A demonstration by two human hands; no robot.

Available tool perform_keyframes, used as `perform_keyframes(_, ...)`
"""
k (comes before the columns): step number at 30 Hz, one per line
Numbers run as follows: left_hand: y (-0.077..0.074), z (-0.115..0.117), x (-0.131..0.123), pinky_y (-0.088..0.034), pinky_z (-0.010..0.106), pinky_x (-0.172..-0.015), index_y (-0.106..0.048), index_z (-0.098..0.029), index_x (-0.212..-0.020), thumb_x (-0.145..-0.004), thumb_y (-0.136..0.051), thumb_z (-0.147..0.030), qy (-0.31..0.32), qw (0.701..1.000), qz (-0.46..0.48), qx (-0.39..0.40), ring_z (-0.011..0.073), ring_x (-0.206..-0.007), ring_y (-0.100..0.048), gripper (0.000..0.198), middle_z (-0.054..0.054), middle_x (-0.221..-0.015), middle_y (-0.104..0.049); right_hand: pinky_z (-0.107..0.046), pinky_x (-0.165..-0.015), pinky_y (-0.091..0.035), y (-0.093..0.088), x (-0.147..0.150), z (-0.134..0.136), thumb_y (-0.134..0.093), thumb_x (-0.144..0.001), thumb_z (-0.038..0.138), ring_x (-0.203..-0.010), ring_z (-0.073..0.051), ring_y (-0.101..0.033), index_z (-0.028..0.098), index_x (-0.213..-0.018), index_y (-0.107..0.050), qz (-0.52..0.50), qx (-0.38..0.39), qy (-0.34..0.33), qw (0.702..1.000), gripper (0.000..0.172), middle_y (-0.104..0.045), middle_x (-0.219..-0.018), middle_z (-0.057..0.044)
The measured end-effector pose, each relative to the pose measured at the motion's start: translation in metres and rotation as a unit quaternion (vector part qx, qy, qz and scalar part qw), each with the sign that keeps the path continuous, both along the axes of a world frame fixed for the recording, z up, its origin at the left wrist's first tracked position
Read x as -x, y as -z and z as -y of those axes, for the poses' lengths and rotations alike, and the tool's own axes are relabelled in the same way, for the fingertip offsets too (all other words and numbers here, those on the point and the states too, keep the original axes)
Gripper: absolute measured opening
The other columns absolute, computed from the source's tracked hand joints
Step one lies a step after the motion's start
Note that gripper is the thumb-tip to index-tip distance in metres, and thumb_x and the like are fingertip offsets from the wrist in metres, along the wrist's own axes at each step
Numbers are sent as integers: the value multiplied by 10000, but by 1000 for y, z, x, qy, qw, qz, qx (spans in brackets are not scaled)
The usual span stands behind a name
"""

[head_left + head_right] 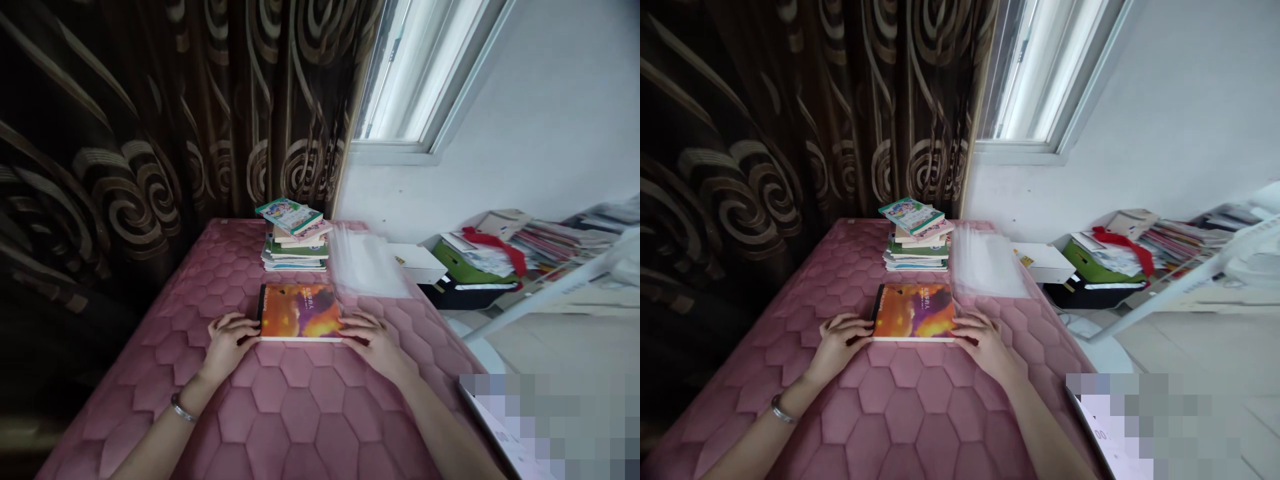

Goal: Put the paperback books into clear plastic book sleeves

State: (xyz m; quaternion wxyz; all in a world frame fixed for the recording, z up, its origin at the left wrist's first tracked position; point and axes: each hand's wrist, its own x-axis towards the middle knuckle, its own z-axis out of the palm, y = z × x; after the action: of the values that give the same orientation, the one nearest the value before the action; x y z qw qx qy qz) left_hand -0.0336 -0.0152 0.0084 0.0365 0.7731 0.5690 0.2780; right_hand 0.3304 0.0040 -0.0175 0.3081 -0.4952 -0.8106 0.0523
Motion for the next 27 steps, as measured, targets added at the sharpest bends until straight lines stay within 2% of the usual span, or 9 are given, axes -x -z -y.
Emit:
perform_keyframes(3, -2, 2, -1, -245, 492, -981, -683, -339, -1024, -792, -699, -292, -16, 1000, 1, 4, 254, -1097, -567, 237, 0, -1072, -729, -540, -966, -383, 1, -1, 0, -595, -863, 397, -1168, -284, -542, 365, -918, -741, -2, 9, 1, 1000, 159, -709, -1098, 9)
perform_keyframes(6, -4, 4, -1, -241, 494, -997, -572, -333, -1206, -797, -694, -286, -19, 1000, 5, 9, 253, -1107, -563, 429, 9, -1070, -731, -556, -972, -378, 0, -2, 0, -598, -862, 387, -1184, -288, -533, 374, -931, -737, -1, 27, -1, 1000, 156, -699, -1124, 16)
perform_keyframes(9, -3, 4, -1, -235, 495, -1007, -494, -322, -1278, -799, -692, -298, -14, 1000, 10, 13, 251, -1117, -556, 518, 4, -1054, -737, -577, -977, -366, -1, -2, 0, -602, -862, 377, -1200, -296, -520, 376, -938, -735, -1, 47, -4, 999, 154, -689, -1147, 23)
perform_keyframes(14, -2, 2, 1, -241, 499, -1018, -491, -322, -1278, -801, -679, -277, -10, 1000, 17, 22, 250, -1129, -552, 515, 7, -1073, -730, -574, -994, -357, -5, -3, 0, -591, -863, 353, -1215, -295, -506, 376, -956, -732, 3, 61, -14, 998, 170, -683, -1161, 17)
perform_keyframes(17, -4, 3, 3, -267, 505, -1011, -539, -342, -1230, -802, -649, -218, -10, 999, 15, 40, 248, -1137, -550, 459, 3, -1126, -709, -564, -989, -358, -14, -3, 5, -573, -861, 313, -1235, -294, -483, 366, -992, -719, 14, 73, -24, 997, 203, -662, -1198, 5)
perform_keyframes(20, -7, 7, -2, -307, 500, -996, -568, -350, -1207, -761, -659, -183, -9, 998, 9, 55, 254, -1180, -516, 485, 10, -1230, -652, -554, -976, -355, -26, 5, 12, -589, -825, 290, -1255, -305, -450, 331, -1005, -705, 38, 73, -18, 996, 218, -628, -1244, -21)
perform_keyframes(24, -12, 12, -25, -304, 530, -1007, -622, -357, -1151, -701, -723, -233, 12, 999, -17, 50, 297, -1252, -437, 478, 19, -1354, -551, -506, -951, -352, -38, 36, 22, -638, -793, 324, -1220, -302, -458, 297, -981, -692, 70, 40, -3, 997, 198, -613, -1245, -49)
perform_keyframes(27, -15, 11, -47, -291, 550, -1014, -661, -346, -1085, -710, -730, -266, 16, 999, -29, 41, 306, -1260, -425, 389, 25, -1335, -563, -461, -909, -360, -42, 69, 25, -646, -810, 359, -1202, -290, -462, 273, -973, -679, 81, 37, -1, 996, 188, -622, -1224, -52)
